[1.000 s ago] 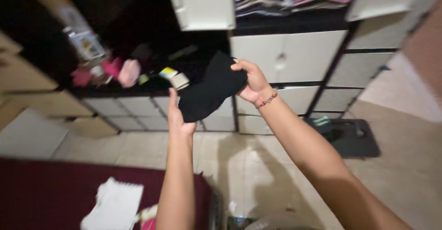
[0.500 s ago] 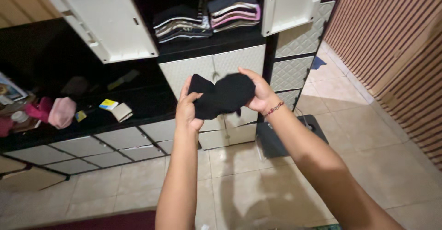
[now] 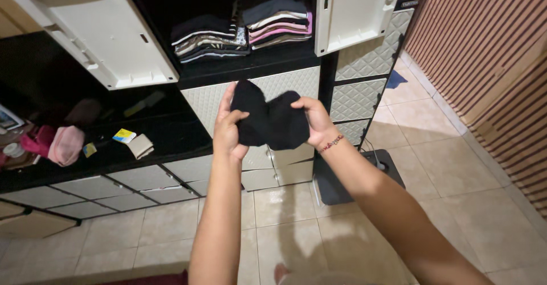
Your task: The person folds various clothing items on a bed and places them into a storage cabinet. The person handles t-shirts, shorts, and socks, folding each item by hand and stacking them neatly inside the cabinet.
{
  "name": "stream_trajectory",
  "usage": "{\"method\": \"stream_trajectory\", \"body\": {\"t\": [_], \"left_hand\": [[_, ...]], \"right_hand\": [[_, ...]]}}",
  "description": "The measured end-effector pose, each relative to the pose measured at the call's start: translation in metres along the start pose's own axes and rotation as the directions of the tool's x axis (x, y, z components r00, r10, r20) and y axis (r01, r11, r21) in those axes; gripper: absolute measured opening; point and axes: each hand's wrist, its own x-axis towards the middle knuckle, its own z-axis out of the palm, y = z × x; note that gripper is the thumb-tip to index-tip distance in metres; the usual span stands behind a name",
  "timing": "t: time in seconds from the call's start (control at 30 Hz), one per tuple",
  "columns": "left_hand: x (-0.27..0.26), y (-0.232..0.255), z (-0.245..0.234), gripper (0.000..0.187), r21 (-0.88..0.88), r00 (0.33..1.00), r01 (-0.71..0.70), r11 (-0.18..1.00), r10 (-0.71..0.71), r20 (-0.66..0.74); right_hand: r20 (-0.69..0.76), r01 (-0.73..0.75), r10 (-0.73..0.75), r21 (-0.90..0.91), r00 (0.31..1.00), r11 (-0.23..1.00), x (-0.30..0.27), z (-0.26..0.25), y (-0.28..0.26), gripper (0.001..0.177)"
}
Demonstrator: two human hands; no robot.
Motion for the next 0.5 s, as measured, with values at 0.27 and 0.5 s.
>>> {"method": "stream_trajectory", "body": {"t": [0.27, 0.5], "left_hand": [[0.065, 0.018, 0.003, 0.088, 0.044, 0.986, -0.105, 0.994, 0.098, 0.136], [0.165, 0.055, -0.016, 0.089, -0.018, 0.958, -0.145, 0.989, 0.145, 0.248]], "right_hand": [[0.082, 0.241, -0.234, -0.084, 0.969, 0.967, 0.055, 0.013, -0.04, 0.053], [0.202, 0.312, -0.292, -0.075, 0.935, 0.947, 0.152, 0.035, -0.072, 0.062]]}}
